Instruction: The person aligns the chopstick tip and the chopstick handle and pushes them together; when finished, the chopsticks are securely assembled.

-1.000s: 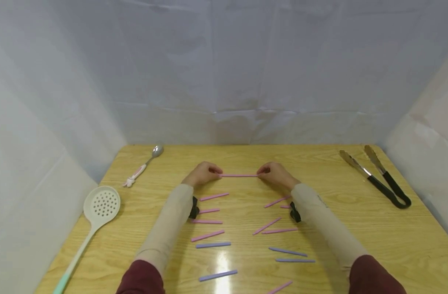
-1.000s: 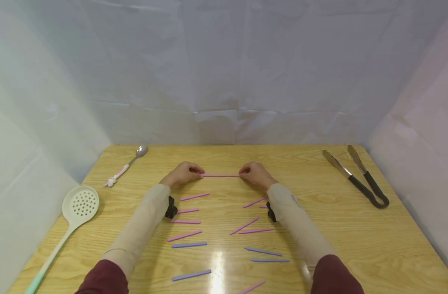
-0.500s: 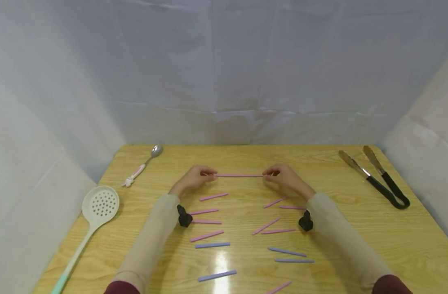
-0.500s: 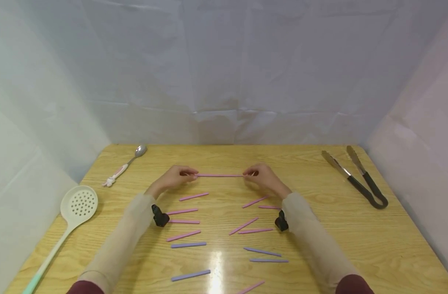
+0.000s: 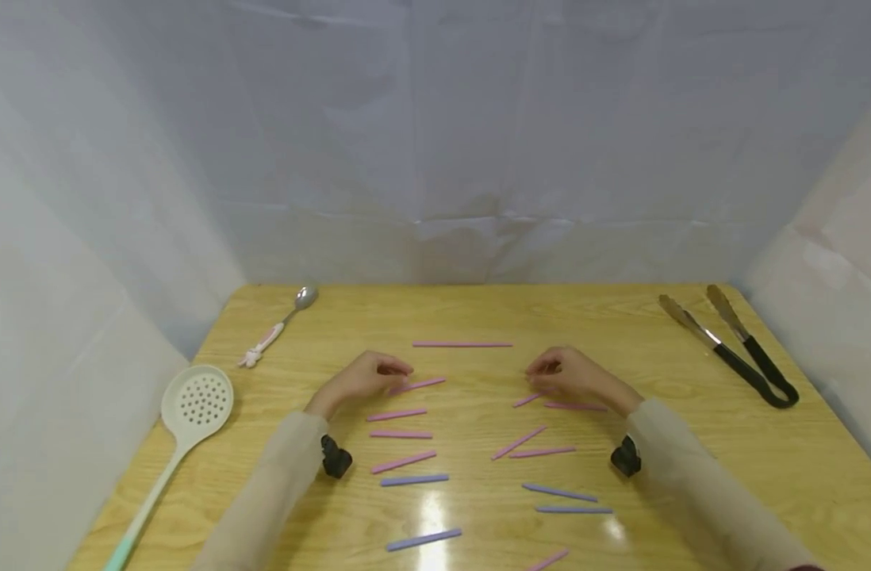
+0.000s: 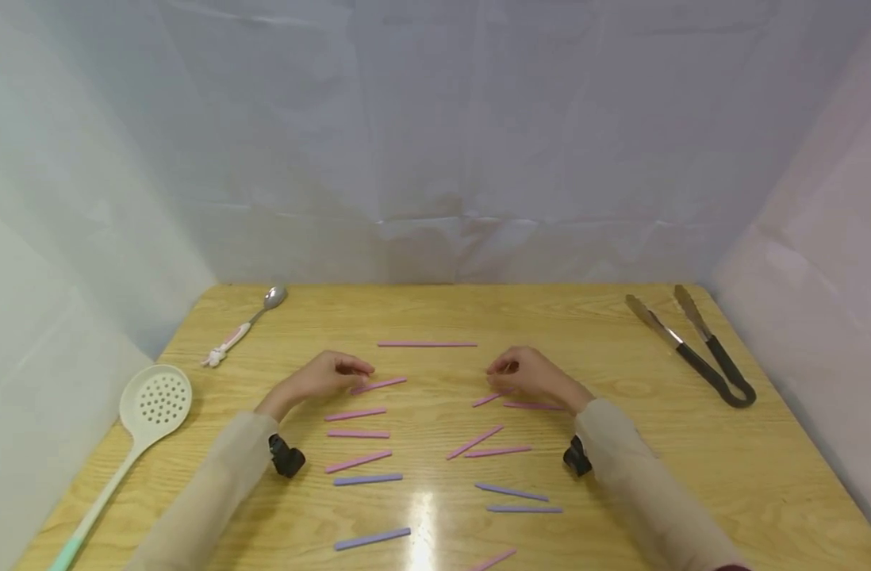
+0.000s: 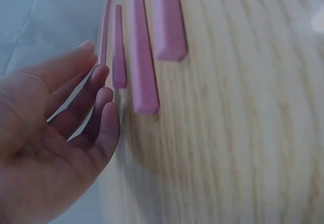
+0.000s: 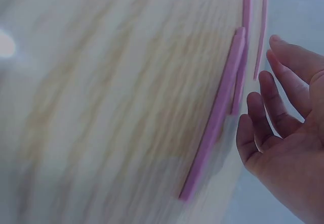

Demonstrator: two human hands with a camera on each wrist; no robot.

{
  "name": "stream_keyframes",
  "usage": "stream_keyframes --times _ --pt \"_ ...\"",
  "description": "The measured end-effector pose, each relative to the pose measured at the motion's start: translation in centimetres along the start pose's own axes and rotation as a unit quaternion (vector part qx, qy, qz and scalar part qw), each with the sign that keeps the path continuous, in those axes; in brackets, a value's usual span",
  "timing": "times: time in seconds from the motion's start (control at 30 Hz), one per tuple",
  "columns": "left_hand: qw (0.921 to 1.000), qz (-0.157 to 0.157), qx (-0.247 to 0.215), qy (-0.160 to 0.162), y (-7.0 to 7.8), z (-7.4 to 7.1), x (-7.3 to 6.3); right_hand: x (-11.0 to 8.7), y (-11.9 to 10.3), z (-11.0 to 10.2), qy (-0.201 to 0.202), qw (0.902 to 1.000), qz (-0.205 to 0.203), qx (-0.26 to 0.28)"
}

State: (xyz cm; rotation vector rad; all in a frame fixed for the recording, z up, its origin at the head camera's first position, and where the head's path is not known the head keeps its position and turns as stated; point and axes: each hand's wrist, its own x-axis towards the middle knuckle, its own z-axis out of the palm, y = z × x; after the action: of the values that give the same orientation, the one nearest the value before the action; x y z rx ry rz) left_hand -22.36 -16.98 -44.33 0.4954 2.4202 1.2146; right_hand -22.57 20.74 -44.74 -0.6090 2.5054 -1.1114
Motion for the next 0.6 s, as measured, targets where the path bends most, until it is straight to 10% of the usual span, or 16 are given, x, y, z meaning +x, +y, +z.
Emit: stream_keyframes --times 0.6 --pt "0.9978 0.022 0.063 -0.006 -0.2 0.8 -0.3 -1.2 1.3 0.2 -0.007 0.9963 -0.065 -0.056"
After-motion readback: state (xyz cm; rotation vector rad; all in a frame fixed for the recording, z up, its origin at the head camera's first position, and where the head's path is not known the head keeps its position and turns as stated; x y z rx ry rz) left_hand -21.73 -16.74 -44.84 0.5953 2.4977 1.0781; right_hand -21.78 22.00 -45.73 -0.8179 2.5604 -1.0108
